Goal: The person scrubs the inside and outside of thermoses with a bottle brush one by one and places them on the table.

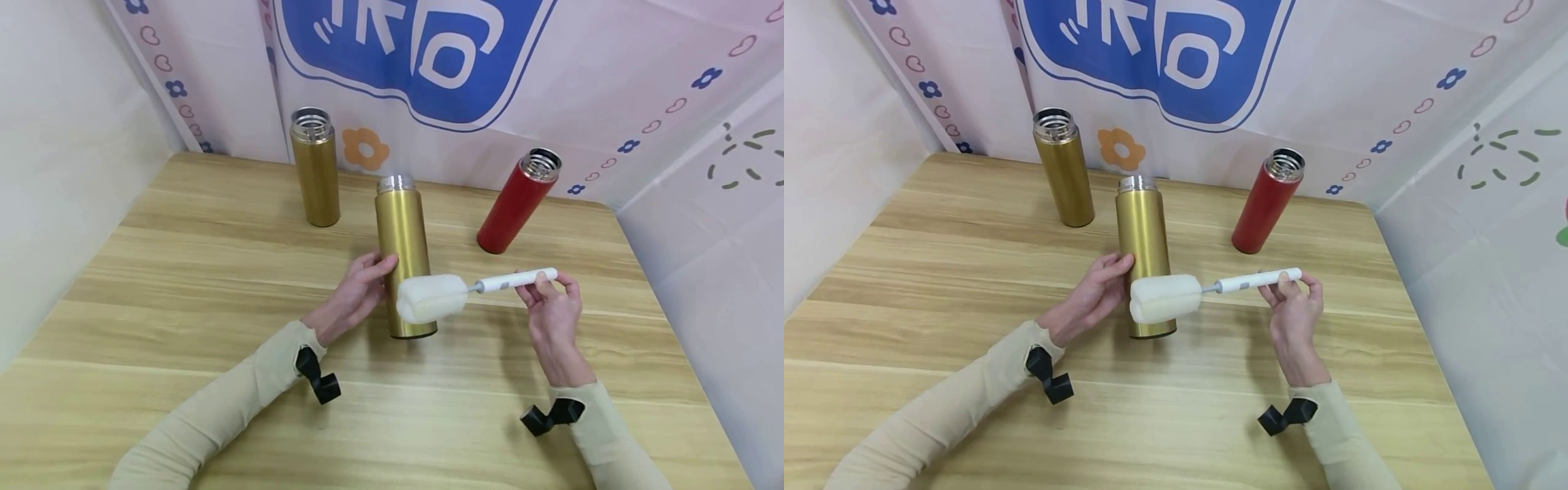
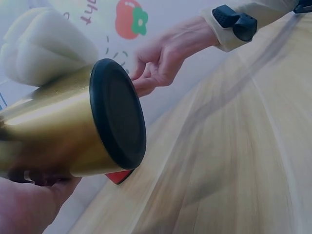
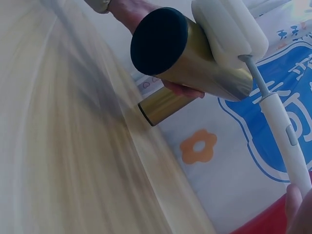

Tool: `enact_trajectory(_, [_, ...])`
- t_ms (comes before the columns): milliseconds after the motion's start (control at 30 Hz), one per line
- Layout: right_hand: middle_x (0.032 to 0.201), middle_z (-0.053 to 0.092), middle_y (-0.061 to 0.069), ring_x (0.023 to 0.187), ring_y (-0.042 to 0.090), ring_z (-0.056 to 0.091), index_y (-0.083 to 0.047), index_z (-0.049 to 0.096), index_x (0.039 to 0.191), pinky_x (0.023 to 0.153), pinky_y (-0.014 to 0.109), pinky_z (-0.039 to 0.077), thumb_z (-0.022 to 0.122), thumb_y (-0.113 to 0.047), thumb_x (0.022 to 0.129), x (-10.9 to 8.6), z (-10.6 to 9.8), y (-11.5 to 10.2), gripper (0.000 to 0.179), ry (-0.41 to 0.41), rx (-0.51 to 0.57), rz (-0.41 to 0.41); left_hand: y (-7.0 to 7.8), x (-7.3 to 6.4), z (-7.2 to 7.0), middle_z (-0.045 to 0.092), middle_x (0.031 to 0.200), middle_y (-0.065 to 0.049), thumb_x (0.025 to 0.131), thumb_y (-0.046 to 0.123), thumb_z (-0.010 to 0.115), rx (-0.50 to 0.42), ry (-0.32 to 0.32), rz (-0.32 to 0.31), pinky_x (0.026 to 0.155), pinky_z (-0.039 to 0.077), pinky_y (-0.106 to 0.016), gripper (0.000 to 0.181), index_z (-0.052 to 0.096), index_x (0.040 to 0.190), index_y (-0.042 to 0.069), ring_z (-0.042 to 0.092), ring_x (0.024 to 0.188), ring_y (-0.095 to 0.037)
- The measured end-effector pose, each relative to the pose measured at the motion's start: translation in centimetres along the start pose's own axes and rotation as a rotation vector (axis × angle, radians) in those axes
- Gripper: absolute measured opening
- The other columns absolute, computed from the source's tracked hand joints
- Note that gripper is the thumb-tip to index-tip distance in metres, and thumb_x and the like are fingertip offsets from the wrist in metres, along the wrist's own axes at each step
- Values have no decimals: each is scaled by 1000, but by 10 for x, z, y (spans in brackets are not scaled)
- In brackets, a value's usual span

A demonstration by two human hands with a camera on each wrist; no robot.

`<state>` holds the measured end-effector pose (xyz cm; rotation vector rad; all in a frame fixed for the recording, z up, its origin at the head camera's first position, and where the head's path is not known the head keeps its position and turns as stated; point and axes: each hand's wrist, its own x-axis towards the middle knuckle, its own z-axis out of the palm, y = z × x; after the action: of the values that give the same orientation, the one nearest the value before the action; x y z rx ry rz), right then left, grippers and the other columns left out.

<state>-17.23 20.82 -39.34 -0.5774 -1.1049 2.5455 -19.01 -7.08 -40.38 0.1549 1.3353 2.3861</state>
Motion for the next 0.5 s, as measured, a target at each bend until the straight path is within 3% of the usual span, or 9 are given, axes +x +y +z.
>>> enact_trajectory(100, [80, 56, 12, 67, 25, 70, -5, 39, 95, 66, 30, 59, 48, 6, 92, 3, 5, 1, 15, 3, 12, -3, 0, 0, 0, 55, 110, 0, 84, 34, 70, -8, -9, -4, 92, 45, -31, 81, 28, 141, -5, 55, 101, -12])
enact_trajectory(233, [80, 55, 13, 66, 25, 69, -5, 39, 95, 65, 30, 59, 49, 6, 92, 7, 12, 3, 15, 15, 40, -5, 1, -1, 0, 51, 112, 0, 96, 19, 53, -17, -18, -6, 92, 44, -31, 58, 23, 143, 4, 54, 102, -12])
enact_trajectory(500, [85, 50, 12, 59, 21, 65, -6, 35, 94, 62, 30, 59, 48, 8, 92, 15, 24, 5, 19, 83, 81, 1, 1, -1, -3, 45, 123, -2, 96, 20, 48, -21, -68, 4, 93, 45, -30, 58, 21, 145, 3, 52, 107, -14])
